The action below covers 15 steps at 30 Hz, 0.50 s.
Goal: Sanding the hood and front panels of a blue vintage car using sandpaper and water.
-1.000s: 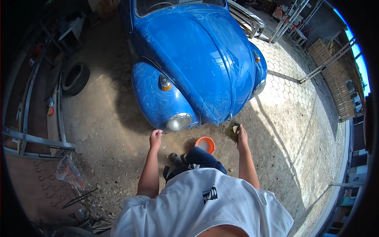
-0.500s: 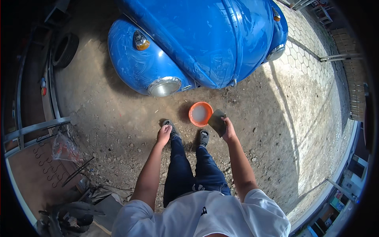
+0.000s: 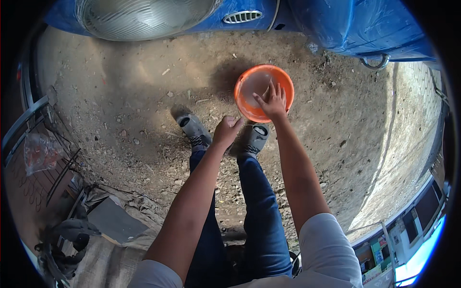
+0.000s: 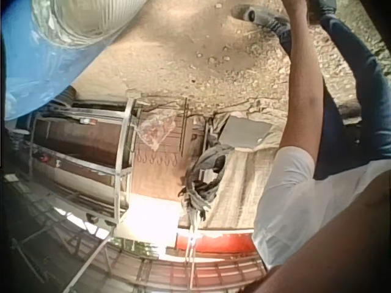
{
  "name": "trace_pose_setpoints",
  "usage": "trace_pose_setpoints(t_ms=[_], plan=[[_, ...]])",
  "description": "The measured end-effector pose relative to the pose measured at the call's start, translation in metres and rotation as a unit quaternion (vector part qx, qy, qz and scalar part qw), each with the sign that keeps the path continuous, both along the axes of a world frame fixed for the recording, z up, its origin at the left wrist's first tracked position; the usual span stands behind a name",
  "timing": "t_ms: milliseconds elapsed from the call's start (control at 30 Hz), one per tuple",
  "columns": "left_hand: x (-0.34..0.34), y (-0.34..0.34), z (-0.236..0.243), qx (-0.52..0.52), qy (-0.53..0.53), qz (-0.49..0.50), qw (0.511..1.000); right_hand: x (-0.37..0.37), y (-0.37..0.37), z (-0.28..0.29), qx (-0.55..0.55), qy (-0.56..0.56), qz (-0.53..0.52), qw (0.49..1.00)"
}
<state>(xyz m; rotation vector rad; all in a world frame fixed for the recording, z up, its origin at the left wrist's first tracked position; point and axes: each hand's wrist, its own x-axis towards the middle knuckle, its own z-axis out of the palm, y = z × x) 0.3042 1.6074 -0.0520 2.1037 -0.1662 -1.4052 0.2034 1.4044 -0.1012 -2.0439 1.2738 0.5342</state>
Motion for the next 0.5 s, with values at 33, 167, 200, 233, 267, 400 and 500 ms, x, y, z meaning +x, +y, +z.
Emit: trace_pose_setpoints(t_ms=[33, 167, 200, 233, 267, 400, 500], plan=[[0.004, 0.005, -0.009, 0.046, -0.010, -0.069, 0.997, 0.017, 0.013, 0.001, -0.031, 0.073, 0.088, 0.993], [-0.012, -0.011, -0.038, 0.008, 0.036, -0.082, 0.996, 0.001, 0.022, -0.051, -0.109, 0.031, 0.129, 0.985], [-0.017, -0.013, -0.044, -0.001, 0.032, -0.064, 0.997, 0.000, 0.025, -0.057, -0.095, 0.069, 0.137, 0.984], [-0.020, -0.014, -0.047, -0.001, 0.034, -0.061, 0.998, 0.001, 0.028, -0.062, -0.082, 0.107, 0.144, 0.980], [-0.022, -0.015, -0.049, 0.015, 0.040, -0.087, 0.995, 0.001, 0.030, -0.066, -0.086, 0.124, 0.134, 0.979], [-0.012, 0.002, -0.058, -0.015, 0.073, -0.042, 0.996, 0.028, 0.039, -0.070, -0.058, 0.236, 0.214, 0.946], [-0.028, -0.026, -0.032, -0.008, 0.249, 0.081, 0.965, -0.003, 0.021, -0.079, -0.085, 0.214, 0.190, 0.954]])
